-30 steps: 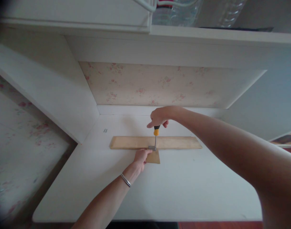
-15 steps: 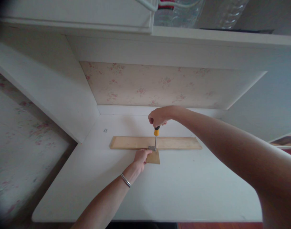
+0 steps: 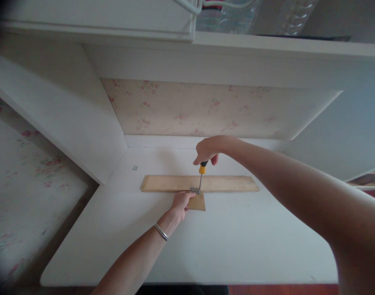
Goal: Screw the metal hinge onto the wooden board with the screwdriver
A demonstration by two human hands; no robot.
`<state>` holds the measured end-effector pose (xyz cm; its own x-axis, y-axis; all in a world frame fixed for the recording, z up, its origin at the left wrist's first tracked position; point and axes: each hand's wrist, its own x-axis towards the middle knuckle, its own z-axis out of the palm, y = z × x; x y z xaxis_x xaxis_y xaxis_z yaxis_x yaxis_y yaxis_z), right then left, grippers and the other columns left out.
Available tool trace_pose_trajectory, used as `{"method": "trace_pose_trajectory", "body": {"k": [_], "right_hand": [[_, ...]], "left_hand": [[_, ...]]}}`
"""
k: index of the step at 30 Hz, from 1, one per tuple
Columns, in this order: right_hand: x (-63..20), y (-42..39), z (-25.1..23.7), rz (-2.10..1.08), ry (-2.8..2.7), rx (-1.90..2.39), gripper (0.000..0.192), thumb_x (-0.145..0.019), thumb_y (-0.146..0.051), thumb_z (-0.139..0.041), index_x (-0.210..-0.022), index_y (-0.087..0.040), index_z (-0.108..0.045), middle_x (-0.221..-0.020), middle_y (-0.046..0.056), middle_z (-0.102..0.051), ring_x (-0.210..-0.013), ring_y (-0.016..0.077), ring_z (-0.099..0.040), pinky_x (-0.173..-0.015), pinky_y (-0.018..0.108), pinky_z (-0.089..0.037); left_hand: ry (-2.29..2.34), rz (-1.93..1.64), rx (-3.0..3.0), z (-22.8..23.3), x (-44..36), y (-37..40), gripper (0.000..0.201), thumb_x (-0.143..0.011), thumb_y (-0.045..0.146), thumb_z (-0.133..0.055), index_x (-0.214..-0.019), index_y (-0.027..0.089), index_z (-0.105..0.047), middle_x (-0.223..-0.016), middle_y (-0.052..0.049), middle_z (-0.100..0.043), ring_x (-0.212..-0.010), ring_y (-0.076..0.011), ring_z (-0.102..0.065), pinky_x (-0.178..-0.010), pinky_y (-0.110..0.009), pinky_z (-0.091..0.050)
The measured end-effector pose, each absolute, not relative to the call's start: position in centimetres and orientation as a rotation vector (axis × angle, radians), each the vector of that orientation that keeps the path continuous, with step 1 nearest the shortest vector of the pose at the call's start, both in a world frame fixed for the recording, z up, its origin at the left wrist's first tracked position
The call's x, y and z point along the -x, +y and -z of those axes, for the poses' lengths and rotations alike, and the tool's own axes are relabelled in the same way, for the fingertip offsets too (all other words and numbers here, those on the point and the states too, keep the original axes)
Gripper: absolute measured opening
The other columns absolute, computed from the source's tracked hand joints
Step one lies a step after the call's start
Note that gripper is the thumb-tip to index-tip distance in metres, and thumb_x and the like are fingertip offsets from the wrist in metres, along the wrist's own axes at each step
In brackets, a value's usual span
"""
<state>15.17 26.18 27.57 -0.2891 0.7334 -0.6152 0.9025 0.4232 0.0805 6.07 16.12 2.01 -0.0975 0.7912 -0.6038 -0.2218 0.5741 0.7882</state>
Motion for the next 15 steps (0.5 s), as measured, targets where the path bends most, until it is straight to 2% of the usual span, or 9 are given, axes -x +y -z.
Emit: {"method": "trace_pose_trajectory", "body": {"k": [2, 4, 6, 8, 10, 12, 13, 15], "right_hand": [[-15.3, 26.5, -27.3, 0.359, 2.040, -1.407, 0.045, -0.083, -0.049, -0.047, -0.091, -0.009, -0.065, -0.069, 0.010, -0.065, -0.056, 0.0194, -0.060, -0.057, 0.032, -0.041], [-15.5, 26.7, -27.1, 0.337, 2.129, -1.321, 0.035, -0.078, -0.040, -0.055, -0.097, -0.011, -0.064, -0.077, 0.010, -0.066, -0.061, 0.0198, -0.061, -0.058, 0.031, -0.041], [-15.8, 26.7, -27.1, 0.330, 2.270, -1.203, 0.048, -0.065, -0.029, -0.069, -0.110, -0.017, -0.060, -0.095, 0.009, -0.066, -0.073, 0.0211, -0.063, -0.060, 0.029, -0.041], [-15.8, 26.5, -27.3, 0.335, 2.306, -1.187, 0.058, -0.059, -0.029, -0.074, -0.113, -0.017, -0.058, -0.099, 0.009, -0.066, -0.077, 0.0218, -0.062, -0.060, 0.028, -0.041], [-15.6, 26.3, -27.6, 0.355, 2.183, -1.306, 0.046, -0.070, -0.045, -0.066, -0.102, -0.012, -0.062, -0.083, 0.010, -0.067, -0.067, 0.0211, -0.063, -0.059, 0.030, -0.041], [-15.6, 26.2, -27.8, 0.378, 2.088, -1.390, 0.045, -0.082, -0.052, -0.049, -0.091, -0.010, -0.064, -0.069, 0.010, -0.065, -0.058, 0.0193, -0.061, -0.058, 0.031, -0.041], [-15.6, 26.2, -27.8, 0.374, 2.099, -1.379, 0.042, -0.083, -0.049, -0.048, -0.088, -0.011, -0.065, -0.068, 0.009, -0.065, -0.058, 0.0187, -0.061, -0.058, 0.030, -0.040], [-15.7, 26.2, -27.7, 0.338, 2.218, -1.267, 0.026, -0.077, -0.035, -0.058, -0.092, -0.015, -0.064, -0.077, 0.007, -0.067, -0.064, 0.0185, -0.062, -0.056, 0.028, -0.039]], "left_hand": [[1.425, -0.918, -0.520, -2.2, -6.1, 16.1, 0.012, -0.056, 0.020, -0.070, -0.063, 0.016, -0.062, -0.056, 0.003, -0.054, -0.043, -0.0057, -0.033, -0.041, -0.022, -0.017], [1.419, -0.909, -0.525, -2.5, -6.0, 16.0, 0.011, -0.056, 0.020, -0.070, -0.063, 0.016, -0.062, -0.057, 0.003, -0.055, -0.043, -0.0059, -0.034, -0.042, -0.022, -0.017], [1.420, -0.894, -0.529, -2.8, -6.0, 15.9, 0.009, -0.057, 0.021, -0.069, -0.062, 0.016, -0.062, -0.058, 0.002, -0.056, -0.045, -0.0067, -0.036, -0.042, -0.022, -0.018], [1.434, -0.887, -0.533, -3.0, -5.9, 15.9, 0.009, -0.058, 0.021, -0.068, -0.062, 0.017, -0.062, -0.058, 0.002, -0.057, -0.046, -0.0076, -0.038, -0.043, -0.022, -0.019], [1.440, -0.892, -0.539, -3.1, -5.9, 15.8, 0.009, -0.058, 0.022, -0.068, -0.062, 0.017, -0.062, -0.059, 0.002, -0.059, -0.047, -0.0083, -0.040, -0.045, -0.022, -0.020], [1.443, -0.897, -0.541, -3.1, -5.9, 15.8, 0.009, -0.057, 0.022, -0.069, -0.061, 0.017, -0.062, -0.060, 0.001, -0.060, -0.049, -0.0088, -0.041, -0.046, -0.022, -0.021], [1.442, -0.899, -0.538, -3.1, -5.9, 15.8, 0.010, -0.057, 0.022, -0.070, -0.061, 0.017, -0.062, -0.060, 0.001, -0.060, -0.050, -0.0092, -0.042, -0.046, -0.022, -0.022], [1.437, -0.900, -0.529, -3.1, -5.9, 15.9, 0.011, -0.055, 0.023, -0.071, -0.059, 0.017, -0.062, -0.060, 0.000, -0.061, -0.052, -0.0101, -0.044, -0.047, -0.022, -0.022]]}}
